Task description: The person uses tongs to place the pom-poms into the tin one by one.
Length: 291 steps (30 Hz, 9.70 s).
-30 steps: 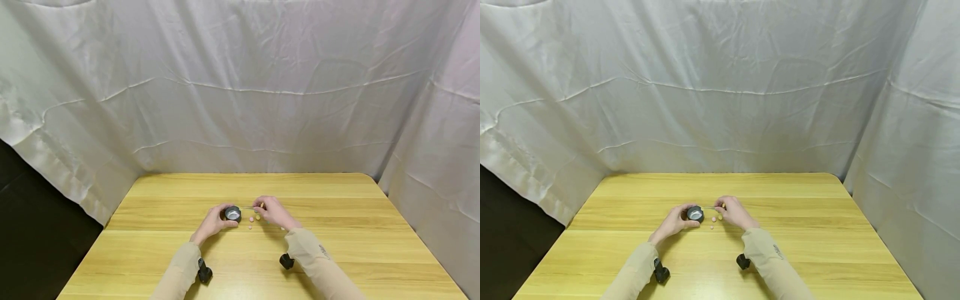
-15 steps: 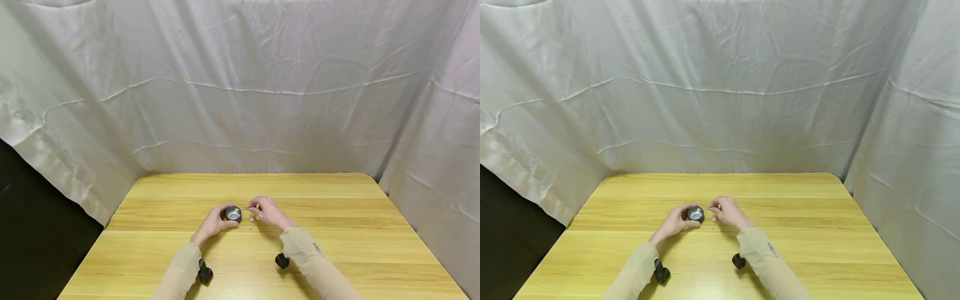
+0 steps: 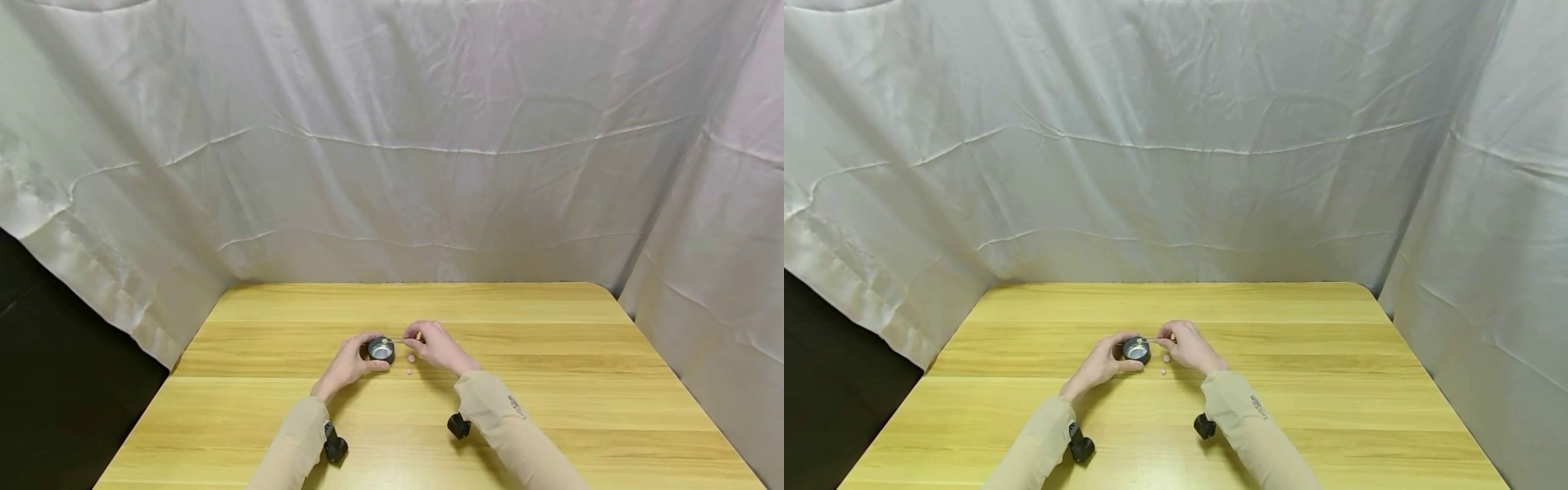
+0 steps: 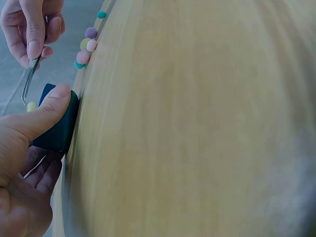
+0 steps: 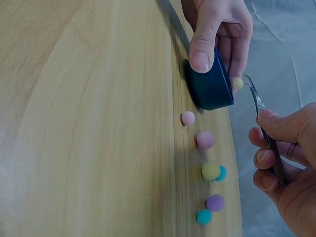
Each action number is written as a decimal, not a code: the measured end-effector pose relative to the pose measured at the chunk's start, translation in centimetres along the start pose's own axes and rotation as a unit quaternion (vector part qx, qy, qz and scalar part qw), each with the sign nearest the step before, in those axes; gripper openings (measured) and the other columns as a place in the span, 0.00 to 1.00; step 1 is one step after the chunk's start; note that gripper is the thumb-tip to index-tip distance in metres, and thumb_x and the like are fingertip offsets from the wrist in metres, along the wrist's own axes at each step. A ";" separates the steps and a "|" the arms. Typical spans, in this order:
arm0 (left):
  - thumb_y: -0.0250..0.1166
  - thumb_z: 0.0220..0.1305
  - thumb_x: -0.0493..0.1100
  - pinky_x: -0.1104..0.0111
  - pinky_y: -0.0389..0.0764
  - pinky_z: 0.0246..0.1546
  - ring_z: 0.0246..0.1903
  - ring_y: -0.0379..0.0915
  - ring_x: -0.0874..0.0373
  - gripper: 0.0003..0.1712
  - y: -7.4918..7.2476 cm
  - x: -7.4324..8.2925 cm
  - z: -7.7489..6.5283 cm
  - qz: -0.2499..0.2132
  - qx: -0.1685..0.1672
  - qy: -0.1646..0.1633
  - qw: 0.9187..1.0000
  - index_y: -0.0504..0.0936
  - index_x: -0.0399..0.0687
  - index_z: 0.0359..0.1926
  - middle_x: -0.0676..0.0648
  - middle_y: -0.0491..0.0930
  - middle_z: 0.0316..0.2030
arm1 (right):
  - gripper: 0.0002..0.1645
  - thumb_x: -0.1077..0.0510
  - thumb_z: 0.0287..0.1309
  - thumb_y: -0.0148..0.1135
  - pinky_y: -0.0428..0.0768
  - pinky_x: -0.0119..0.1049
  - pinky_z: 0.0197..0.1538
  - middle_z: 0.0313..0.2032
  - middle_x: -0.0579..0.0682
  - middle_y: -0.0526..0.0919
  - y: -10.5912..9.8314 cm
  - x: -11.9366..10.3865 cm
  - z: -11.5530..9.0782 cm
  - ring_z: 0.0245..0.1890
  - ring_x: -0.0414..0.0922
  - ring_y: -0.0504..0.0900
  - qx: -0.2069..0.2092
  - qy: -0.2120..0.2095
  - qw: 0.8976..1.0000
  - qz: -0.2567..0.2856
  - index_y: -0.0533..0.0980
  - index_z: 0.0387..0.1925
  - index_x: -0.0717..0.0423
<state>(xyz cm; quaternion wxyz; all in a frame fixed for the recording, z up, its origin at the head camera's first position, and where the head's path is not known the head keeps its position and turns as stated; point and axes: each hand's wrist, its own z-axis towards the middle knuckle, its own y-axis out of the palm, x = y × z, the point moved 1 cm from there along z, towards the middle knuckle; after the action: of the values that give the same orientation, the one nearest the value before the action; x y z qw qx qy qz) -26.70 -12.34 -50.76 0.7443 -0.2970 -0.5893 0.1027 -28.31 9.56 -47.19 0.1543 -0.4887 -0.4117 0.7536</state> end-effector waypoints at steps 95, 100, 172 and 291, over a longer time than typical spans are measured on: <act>0.77 0.56 0.41 0.50 0.80 0.59 0.57 0.79 0.41 0.39 -0.1 0.4 -0.1 -0.032 -0.009 0.000 0.999 0.73 0.34 0.66 0.34 0.79 0.58 | 0.03 0.63 0.65 0.64 0.72 0.26 0.29 0.31 0.49 0.84 -7.0 7.8 -9.0 0.26 0.32 0.71 -0.017 0.005 1.000 -0.014 0.83 0.36 0.56; 0.77 0.55 0.42 0.50 0.80 0.59 0.57 0.79 0.41 0.39 0.0 0.4 -0.2 -0.035 -0.009 0.004 0.999 0.73 0.34 0.65 0.34 0.80 0.58 | 0.03 0.64 0.64 0.64 0.71 0.26 0.28 0.31 0.52 0.85 -6.8 7.1 -8.3 0.25 0.31 0.70 -0.006 0.002 1.000 -0.007 0.83 0.37 0.58; 0.77 0.55 0.45 0.48 0.78 0.60 0.57 0.78 0.43 0.37 0.0 -0.1 0.1 -0.013 0.000 0.000 1.000 0.76 0.38 0.64 0.38 0.80 0.59 | 0.04 0.62 0.66 0.64 0.72 0.25 0.28 0.33 0.50 0.86 0.5 -0.1 0.0 0.24 0.34 0.73 0.027 0.014 0.999 0.026 0.85 0.38 0.56; 0.77 0.55 0.40 0.50 0.79 0.59 0.56 0.79 0.43 0.36 0.1 0.3 -0.1 -0.052 0.002 -0.003 0.999 0.75 0.36 0.64 0.37 0.81 0.57 | 0.05 0.64 0.65 0.64 0.72 0.26 0.26 0.32 0.52 0.85 -1.5 2.8 -3.2 0.26 0.37 0.73 0.021 0.037 0.998 0.050 0.84 0.40 0.59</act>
<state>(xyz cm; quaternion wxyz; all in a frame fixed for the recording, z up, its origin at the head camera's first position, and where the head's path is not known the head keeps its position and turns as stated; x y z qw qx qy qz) -26.47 -12.16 -50.54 0.7472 -0.2643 -0.6062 0.0665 -27.09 13.76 -48.28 0.1418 -0.5325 -0.3654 0.7502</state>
